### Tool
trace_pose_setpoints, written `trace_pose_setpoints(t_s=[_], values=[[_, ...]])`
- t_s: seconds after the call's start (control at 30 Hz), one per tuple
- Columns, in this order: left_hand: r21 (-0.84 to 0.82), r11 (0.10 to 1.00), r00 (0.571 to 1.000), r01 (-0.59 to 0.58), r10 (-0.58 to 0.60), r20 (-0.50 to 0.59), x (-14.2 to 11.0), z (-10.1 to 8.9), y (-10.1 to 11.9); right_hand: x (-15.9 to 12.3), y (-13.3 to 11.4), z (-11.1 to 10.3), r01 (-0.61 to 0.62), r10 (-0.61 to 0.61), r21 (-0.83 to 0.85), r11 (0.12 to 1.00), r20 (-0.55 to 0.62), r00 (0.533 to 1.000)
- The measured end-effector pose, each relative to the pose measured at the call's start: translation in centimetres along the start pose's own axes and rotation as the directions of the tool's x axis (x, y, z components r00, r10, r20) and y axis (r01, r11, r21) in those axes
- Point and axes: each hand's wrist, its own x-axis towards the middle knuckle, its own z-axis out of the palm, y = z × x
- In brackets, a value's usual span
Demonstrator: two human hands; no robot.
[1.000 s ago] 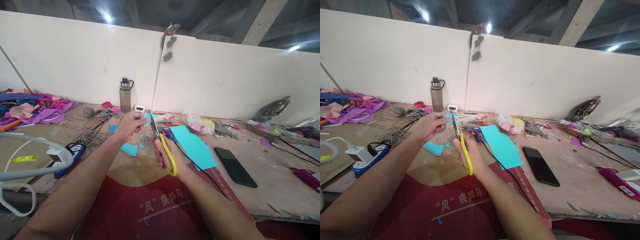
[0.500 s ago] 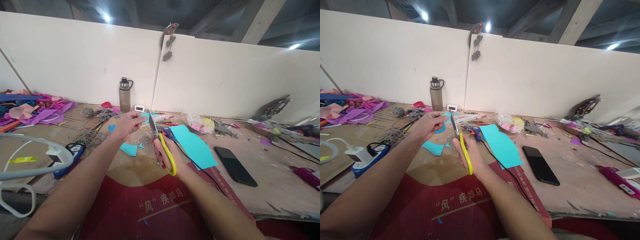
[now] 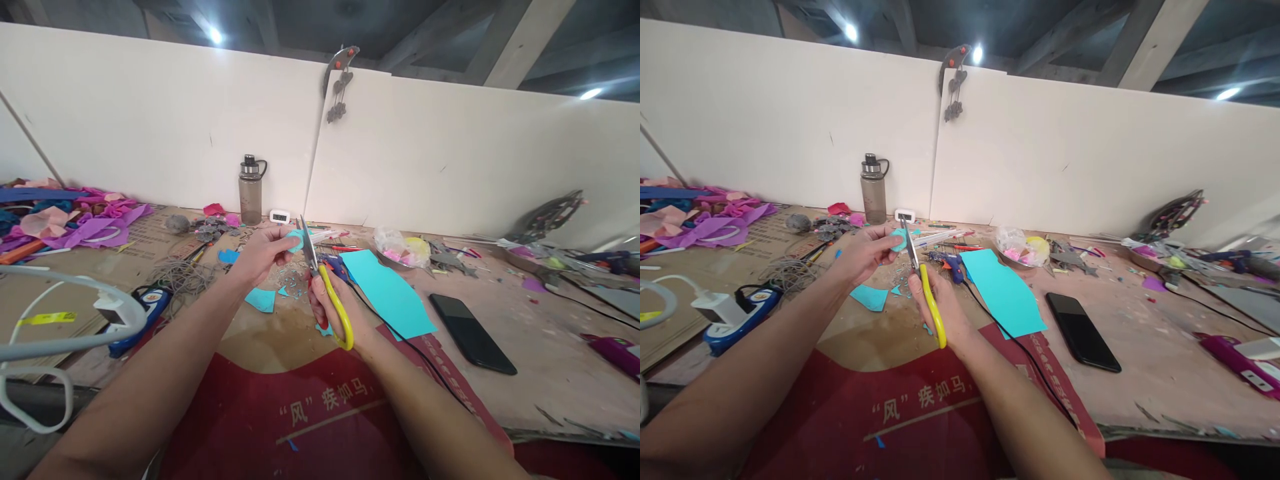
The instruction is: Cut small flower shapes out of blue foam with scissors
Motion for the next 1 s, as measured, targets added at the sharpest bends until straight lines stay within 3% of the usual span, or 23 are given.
trace_pose_setpoints(t_s=[0.17,0.6,1.0], values=[[0.028,0.999,0.999,-0.031,0.031,0.023,0.06,-0.28,0.04,0.13,0.22,-0.07,0.004,-0.004,0.011,1.000,-0.001,1.000],[0.032,0.999,0.995,0.014,-0.018,0.100,-0.04,-0.19,-0.04,0.08,-0.13,-0.11,-0.003,0.003,0.012,1.000,-0.007,1.000],[0.032,0.999,0.995,0.017,-0.020,0.102,-0.06,-0.15,-0.03,0.15,0.12,-0.32,0.036,-0.036,-0.022,0.999,-0.002,0.999]])
